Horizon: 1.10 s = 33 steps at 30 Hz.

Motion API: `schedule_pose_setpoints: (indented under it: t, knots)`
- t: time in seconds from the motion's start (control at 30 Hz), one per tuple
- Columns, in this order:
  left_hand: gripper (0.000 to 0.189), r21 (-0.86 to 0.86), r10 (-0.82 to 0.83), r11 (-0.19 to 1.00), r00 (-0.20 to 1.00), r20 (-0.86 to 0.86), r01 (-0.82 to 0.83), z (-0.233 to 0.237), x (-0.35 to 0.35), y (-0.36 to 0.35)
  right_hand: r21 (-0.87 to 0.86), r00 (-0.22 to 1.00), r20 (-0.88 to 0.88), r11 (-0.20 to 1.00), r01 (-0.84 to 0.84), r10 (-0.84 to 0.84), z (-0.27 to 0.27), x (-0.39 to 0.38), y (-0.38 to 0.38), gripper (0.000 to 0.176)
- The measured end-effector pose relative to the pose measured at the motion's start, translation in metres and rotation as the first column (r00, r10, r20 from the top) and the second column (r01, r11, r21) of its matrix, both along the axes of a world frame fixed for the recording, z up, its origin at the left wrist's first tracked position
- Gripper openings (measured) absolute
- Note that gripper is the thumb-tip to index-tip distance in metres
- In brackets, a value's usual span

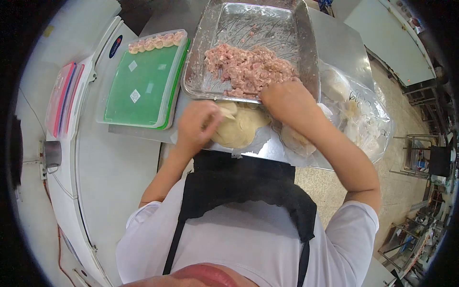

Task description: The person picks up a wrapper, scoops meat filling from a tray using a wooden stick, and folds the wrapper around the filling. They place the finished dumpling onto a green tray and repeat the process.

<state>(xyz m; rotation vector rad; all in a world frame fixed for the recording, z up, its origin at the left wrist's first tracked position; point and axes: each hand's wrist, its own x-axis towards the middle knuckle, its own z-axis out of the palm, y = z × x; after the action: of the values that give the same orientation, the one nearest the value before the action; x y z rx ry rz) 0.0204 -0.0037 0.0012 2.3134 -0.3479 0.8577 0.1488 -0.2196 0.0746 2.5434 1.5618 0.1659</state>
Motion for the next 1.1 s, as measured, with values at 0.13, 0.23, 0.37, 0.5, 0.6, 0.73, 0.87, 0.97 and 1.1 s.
schedule_pose_setpoints:
  t: [0.13, 0.23, 0.37, 0.5, 0.6, 0.73, 0.87, 0.97, 1.1]
  knots:
    - [0.031, 0.012, -0.34, 0.933, 0.895, -0.289, 0.359, -0.015, -0.006, 0.0, -0.173, 0.989, 0.051, 0.974, 0.146, -0.139, 0.043, 0.015, -0.012, 0.016]
    - [0.03, -0.132, -0.333, 0.943, 0.892, -0.304, 0.307, -0.016, -0.006, 0.001, -0.113, 0.974, 0.142, 0.974, 0.196, -0.179, 0.055, 0.028, -0.005, 0.016]
    - [0.023, -0.017, -0.256, 0.965, 0.925, -0.28, 0.262, -0.023, 0.001, 0.002, -0.058, 0.998, -0.043, 0.998, 0.037, -0.04, -0.008, 0.008, 0.01, 0.026]
    - [0.017, 0.057, -0.269, 0.957, 0.943, -0.193, 0.285, -0.011, -0.005, -0.006, -0.121, 0.99, -0.066, 0.986, 0.117, -0.126, 0.036, 0.017, 0.003, 0.03]
    - [0.016, 0.011, -0.451, 0.884, 0.86, -0.24, 0.467, -0.02, -0.005, -0.017, -0.172, 0.973, -0.014, 0.96, 0.223, -0.228, 0.049, 0.032, 0.001, 0.029]
    - [0.015, 0.015, -0.424, 0.902, 0.893, -0.151, 0.431, -0.019, 0.009, -0.022, -0.031, 0.999, 0.025, 0.999, 0.035, -0.034, -0.005, 0.007, 0.002, 0.014]
    - [0.015, 0.045, -0.473, 0.875, 0.871, -0.133, 0.482, -0.015, 0.019, -0.026, -0.008, 1.0, -0.005, 1.0, -0.005, 0.005, 0.02, 0.011, 0.002, 0.011]
    - [0.016, 0.039, -0.46, 0.883, 0.878, -0.132, 0.468, -0.018, 0.026, -0.023, -0.152, 0.994, 0.023, 0.982, 0.113, -0.111, 0.018, 0.016, 0.003, 0.011]
    - [0.017, 0.007, -0.392, 0.918, 0.911, -0.124, 0.396, -0.015, 0.028, -0.021, 0.117, 0.993, -0.118, 0.992, 0.038, -0.024, -0.011, -0.007, 0.018, 0.015]
